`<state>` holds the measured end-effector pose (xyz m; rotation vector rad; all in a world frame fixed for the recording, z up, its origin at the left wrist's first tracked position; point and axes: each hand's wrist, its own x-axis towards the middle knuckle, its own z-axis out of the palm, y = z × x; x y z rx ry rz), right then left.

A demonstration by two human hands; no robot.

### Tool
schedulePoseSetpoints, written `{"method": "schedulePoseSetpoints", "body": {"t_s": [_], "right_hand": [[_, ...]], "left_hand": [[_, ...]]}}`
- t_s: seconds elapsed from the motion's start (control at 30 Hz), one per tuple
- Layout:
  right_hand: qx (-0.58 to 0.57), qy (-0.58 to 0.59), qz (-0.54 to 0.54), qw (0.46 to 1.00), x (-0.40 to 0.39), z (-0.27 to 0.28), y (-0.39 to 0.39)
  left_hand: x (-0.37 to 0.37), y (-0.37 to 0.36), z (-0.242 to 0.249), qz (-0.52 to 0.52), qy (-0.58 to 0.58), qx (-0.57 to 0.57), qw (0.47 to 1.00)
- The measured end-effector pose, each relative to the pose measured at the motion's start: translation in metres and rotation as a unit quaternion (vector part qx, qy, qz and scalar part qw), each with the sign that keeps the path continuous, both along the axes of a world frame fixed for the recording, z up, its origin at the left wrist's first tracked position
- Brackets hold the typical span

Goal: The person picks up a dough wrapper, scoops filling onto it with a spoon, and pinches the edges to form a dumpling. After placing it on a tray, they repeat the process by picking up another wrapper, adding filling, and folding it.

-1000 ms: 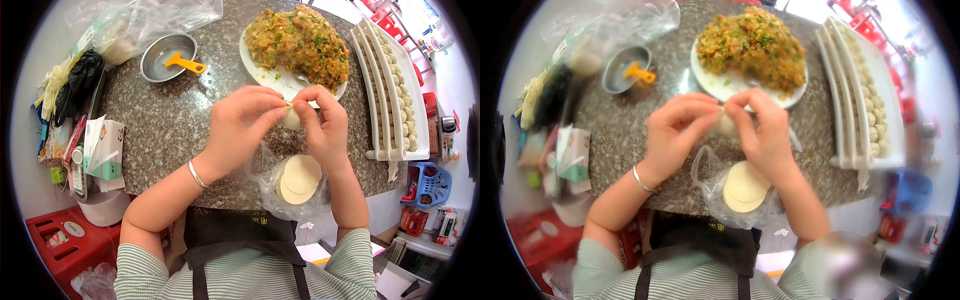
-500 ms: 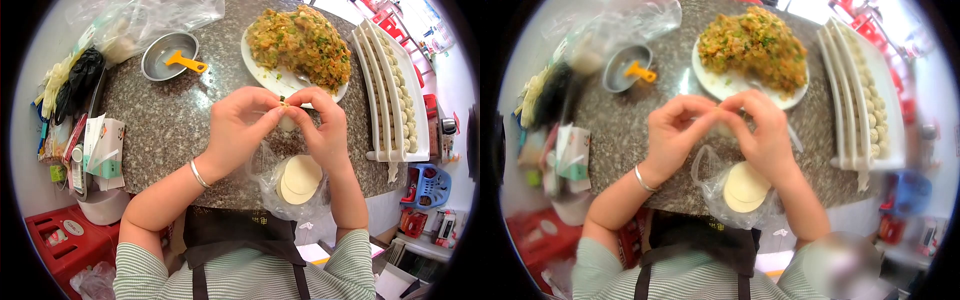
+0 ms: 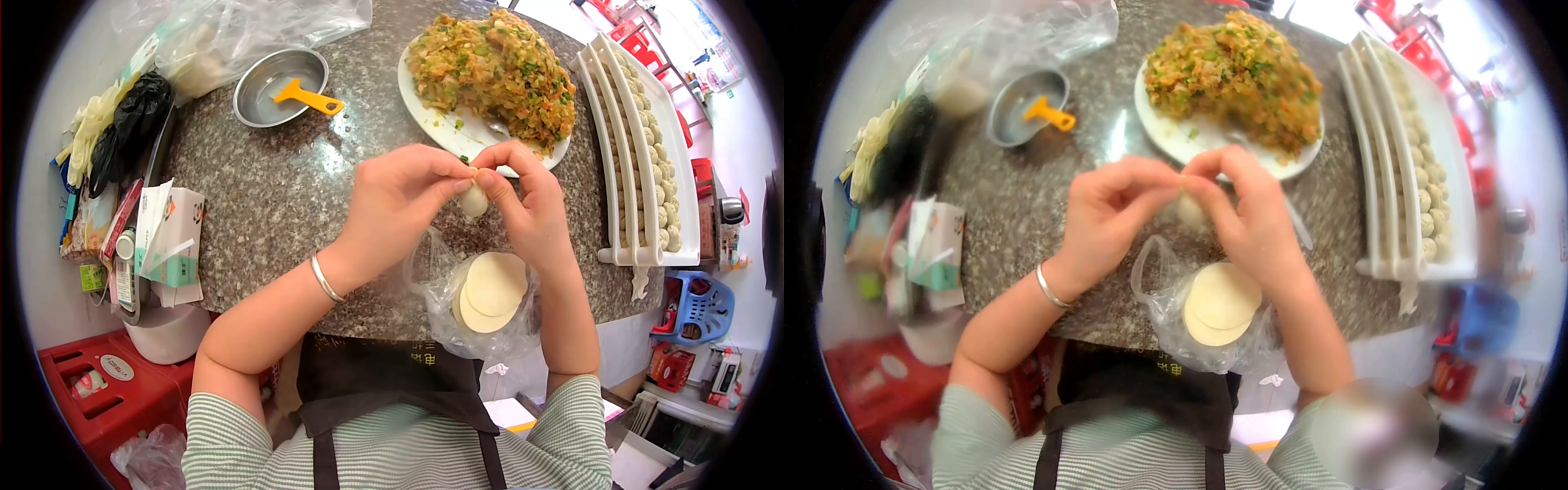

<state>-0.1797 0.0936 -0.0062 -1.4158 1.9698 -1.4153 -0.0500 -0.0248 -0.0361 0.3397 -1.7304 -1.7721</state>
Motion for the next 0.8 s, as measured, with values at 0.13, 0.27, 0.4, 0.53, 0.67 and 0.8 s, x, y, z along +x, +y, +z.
{"method": "schedulePoseSetpoints", "body": {"t_s": [0.13, 0.27, 0.4, 0.53, 0.67, 0.8], "right_hand": [[-0.018, 0.027, -0.005, 0.999, -0.0028, -0.0051, 0.0008], [-0.035, 0.064, -0.008, 0.997, -0.0008, -0.005, -0.0007], [-0.057, 0.024, -0.031, 0.998, 0.0018, -0.0067, -0.0017], [-0.049, -0.009, -0.022, 0.999, 0.0016, -0.0094, -0.0034], [-0.053, -0.007, -0.016, 0.998, 0.0006, -0.0092, -0.0038], [-0.043, 0.037, -0.022, 0.998, 0.0053, -0.0086, -0.0047]], "left_hand": [[-0.0008, 0.0037, -0.0015, 0.016, 0.015, -0.029, 0.999], [0.0009, 0.0036, 0.0027, 0.015, -0.003, 0.032, 0.999], [-0.003, 0.005, -0.0014, -0.022, 0.053, 0.142, 0.988], [0.0003, -0.0004, -0.0035, -0.135, 0.021, 0.347, 0.928], [-0.0008, 0.0004, -0.006, -0.133, 0.02, 0.321, 0.937], [-0.0009, 0.0037, -0.0018, -0.109, 0.026, 0.312, 0.943]]}}
